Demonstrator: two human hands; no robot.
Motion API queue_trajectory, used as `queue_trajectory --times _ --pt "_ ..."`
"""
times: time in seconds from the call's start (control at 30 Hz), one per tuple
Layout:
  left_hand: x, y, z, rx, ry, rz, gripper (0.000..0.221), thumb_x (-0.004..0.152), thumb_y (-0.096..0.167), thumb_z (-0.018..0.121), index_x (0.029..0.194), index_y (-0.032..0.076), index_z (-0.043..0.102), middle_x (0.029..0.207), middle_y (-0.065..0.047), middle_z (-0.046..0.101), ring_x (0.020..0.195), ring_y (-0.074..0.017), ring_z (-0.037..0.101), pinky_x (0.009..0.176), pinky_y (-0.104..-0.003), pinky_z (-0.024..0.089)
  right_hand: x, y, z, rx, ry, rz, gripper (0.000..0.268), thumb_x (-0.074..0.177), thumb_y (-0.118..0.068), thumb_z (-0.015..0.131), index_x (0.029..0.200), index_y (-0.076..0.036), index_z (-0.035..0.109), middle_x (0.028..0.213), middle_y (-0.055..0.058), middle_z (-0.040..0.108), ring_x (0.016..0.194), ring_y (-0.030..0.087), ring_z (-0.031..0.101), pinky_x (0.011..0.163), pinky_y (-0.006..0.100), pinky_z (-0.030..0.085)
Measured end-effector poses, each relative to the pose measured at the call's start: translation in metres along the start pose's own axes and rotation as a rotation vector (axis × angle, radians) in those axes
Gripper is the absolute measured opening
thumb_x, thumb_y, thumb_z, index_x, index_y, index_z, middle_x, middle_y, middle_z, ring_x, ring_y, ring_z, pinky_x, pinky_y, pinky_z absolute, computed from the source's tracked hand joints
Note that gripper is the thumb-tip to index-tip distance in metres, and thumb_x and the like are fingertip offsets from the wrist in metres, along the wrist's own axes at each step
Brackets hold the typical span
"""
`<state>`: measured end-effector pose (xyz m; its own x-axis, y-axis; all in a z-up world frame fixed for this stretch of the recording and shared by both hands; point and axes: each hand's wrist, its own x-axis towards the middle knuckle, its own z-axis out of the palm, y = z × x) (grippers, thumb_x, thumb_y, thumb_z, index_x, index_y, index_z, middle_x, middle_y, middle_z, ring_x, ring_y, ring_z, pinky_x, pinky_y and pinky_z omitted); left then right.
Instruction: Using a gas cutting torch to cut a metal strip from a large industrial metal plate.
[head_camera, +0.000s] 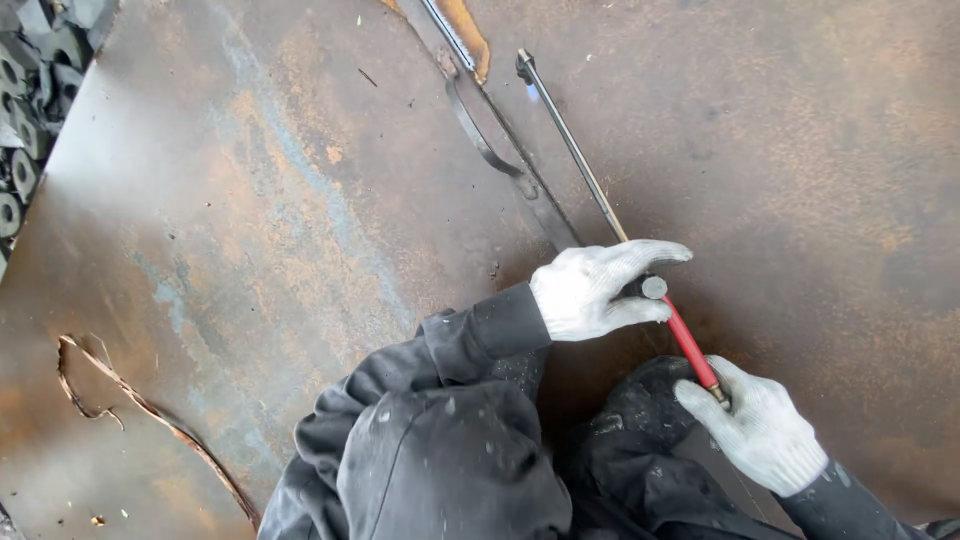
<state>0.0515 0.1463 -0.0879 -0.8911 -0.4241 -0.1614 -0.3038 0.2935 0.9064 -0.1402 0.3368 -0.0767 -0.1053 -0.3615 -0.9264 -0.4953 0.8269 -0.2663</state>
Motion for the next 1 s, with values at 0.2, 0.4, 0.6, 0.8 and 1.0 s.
queue_trajectory --times 0.2,0.4,0.6,0.8,1.0 --pt "-0.024 -0.025 -0.008 -0.037 0.156 -0.041 0.045 0.1 0.036 0.069 0.138 0.015 0.055 0.144 -0.007 0.063 0.098 -0.0163 0.076 0.087 -0.03 0.064 0.02 -0.034 0.015 -0.025 0.064 -0.233 0.044 0.088 -0.048 0.067 0.114 -0.012 0.069 0.066 0.013 0.067 0.061 0.029 0.07 0.062 0.041 0.056" --pt "-0.023 -0.051 -0.032 0.027 0.214 -0.109 0.041 0.103 0.036 0.068 0.136 0.015 0.058 0.14 -0.003 0.065 0.098 -0.0142 0.076 0.089 -0.03 0.064 0.027 -0.093 0.001 -0.042 -0.023 -0.159 0.042 0.095 -0.048 0.064 0.113 -0.01 0.067 0.06 0.016 0.063 0.054 0.029 0.069 0.059 0.042 0.054" --pt "-0.025 -0.075 -0.029 0.029 0.282 -0.079 0.043 0.104 0.04 0.067 0.138 0.017 0.056 0.141 -0.004 0.065 0.102 -0.0138 0.078 0.09 -0.03 0.065 0.034 -0.106 0.001 -0.058 -0.01 -0.126 0.043 0.096 -0.047 0.064 0.115 -0.009 0.068 0.056 0.013 0.064 0.05 0.023 0.069 0.054 0.039 0.055" --pt "-0.031 -0.082 -0.031 -0.048 0.278 -0.014 0.047 0.107 0.041 0.065 0.146 0.019 0.051 0.143 -0.005 0.064 0.106 -0.0155 0.078 0.095 -0.031 0.065 0.031 -0.109 0.007 -0.056 0.021 -0.113 0.045 0.096 -0.048 0.064 0.119 -0.01 0.067 0.057 0.013 0.064 0.051 0.023 0.07 0.055 0.038 0.055" --pt "-0.034 -0.089 -0.031 -0.096 0.19 -0.124 0.053 0.108 0.044 0.061 0.154 0.022 0.046 0.124 -0.005 0.072 0.106 -0.0157 0.078 0.096 -0.033 0.068 0.035 -0.105 0.007 -0.11 0.021 -0.123 0.049 0.098 -0.052 0.062 0.114 -0.006 0.067 0.059 0.013 0.064 0.053 0.023 0.069 0.054 0.039 0.055"
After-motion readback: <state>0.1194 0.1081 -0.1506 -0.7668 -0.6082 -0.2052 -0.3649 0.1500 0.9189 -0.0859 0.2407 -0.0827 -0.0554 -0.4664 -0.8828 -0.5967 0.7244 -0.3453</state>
